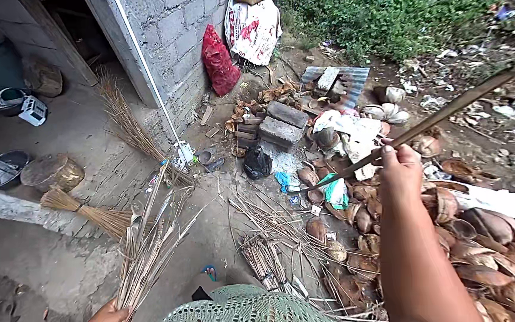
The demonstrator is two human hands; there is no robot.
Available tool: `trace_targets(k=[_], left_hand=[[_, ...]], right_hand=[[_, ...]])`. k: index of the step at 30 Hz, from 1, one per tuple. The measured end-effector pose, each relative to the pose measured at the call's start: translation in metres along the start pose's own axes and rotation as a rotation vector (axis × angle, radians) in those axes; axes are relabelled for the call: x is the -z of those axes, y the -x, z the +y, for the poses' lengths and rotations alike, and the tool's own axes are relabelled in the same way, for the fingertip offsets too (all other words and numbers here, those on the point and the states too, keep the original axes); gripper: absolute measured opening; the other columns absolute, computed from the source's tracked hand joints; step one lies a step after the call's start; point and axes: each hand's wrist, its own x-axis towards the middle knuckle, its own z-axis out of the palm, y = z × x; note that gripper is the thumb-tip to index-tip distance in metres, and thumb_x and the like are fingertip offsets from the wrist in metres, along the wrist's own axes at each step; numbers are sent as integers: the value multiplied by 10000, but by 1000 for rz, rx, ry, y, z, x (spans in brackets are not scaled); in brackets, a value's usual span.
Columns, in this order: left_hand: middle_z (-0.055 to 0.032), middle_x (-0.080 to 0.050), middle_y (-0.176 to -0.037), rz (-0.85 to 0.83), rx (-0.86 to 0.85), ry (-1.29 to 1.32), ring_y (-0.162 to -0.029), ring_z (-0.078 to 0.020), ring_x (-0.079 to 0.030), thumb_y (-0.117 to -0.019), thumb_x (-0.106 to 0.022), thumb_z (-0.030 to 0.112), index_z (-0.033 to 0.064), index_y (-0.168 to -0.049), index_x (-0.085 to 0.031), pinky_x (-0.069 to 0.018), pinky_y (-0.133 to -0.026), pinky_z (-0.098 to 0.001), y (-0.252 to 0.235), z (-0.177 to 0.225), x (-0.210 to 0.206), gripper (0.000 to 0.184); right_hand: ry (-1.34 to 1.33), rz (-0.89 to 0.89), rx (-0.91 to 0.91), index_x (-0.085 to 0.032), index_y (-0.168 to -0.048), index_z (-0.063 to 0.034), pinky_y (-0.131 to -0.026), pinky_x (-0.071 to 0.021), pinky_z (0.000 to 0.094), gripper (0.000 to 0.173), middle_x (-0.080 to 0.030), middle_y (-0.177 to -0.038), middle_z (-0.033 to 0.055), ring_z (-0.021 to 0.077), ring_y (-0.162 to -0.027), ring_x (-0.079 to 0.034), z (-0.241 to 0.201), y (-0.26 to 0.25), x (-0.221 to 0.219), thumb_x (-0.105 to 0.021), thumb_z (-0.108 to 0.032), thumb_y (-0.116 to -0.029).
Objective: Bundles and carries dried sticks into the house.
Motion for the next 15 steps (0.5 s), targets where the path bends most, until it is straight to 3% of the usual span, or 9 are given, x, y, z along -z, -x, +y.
trace_targets(k=[2,4,6,7,10,13,15], left_hand=[[16,-717,-780,5,5,71,-663,-64,-681,-725,-687,24,70,-1087,-619,-589,-644,-254,-8,4,-5,371],[19,-712,-770,-15,5,97,-651,-60,-672,-728,-685,22,77,-1065,-625,-582,-635,-243,-10,21,-16,347],[16,-708,-761,-58,-16,131,-640,-60,-667,-715,-677,17,79,-1048,-623,-574,-620,-236,-15,32,-24,343],[14,-711,-752,-79,-29,150,-628,-61,-666,-694,-688,23,85,-1033,-634,-572,-608,-234,-18,37,-28,349],[19,-720,-761,-156,-53,167,-631,-56,-670,-710,-698,12,100,-1019,-646,-573,-610,-226,-22,49,-41,326],[20,-730,-770,-253,-67,184,-640,-56,-678,-694,-729,27,115,-995,-670,-582,-626,-228,-28,52,-56,319],[20,-731,-771,-304,-56,180,-642,-57,-677,-698,-735,33,116,-1002,-672,-579,-627,-230,-31,53,-65,321]], right_hand=[[259,-75,98,-575,-1423,-43,-959,-516,486,405,-662,-1235,224,292,-1057,-658,11,5,-5,-449,-246,-1096],[508,-177,81,-545,-1467,-40,-1060,-410,671,443,-586,-1368,325,483,-1260,-574,24,12,-21,-471,-263,-1092],[658,-354,-32,-409,-1571,-60,-1084,-360,730,580,-474,-1474,359,553,-1356,-472,38,25,-43,-526,-341,-1078],[656,-448,-71,-384,-1580,-50,-1098,-360,721,617,-477,-1479,352,547,-1364,-468,44,34,-56,-542,-362,-1071],[448,-805,-139,-485,-1516,-47,-1060,-453,604,490,-620,-1360,263,422,-1225,-615,51,86,-102,-486,-309,-1102],[169,-1150,-265,-499,-1506,-68,-883,-534,431,455,-677,-1223,170,245,-980,-663,40,155,-149,-423,-295,-1118],[-39,-1207,-396,-445,-1539,-90,-722,-510,314,463,-688,-1097,94,134,-801,-620,30,190,-178,-418,-290,-1122]])
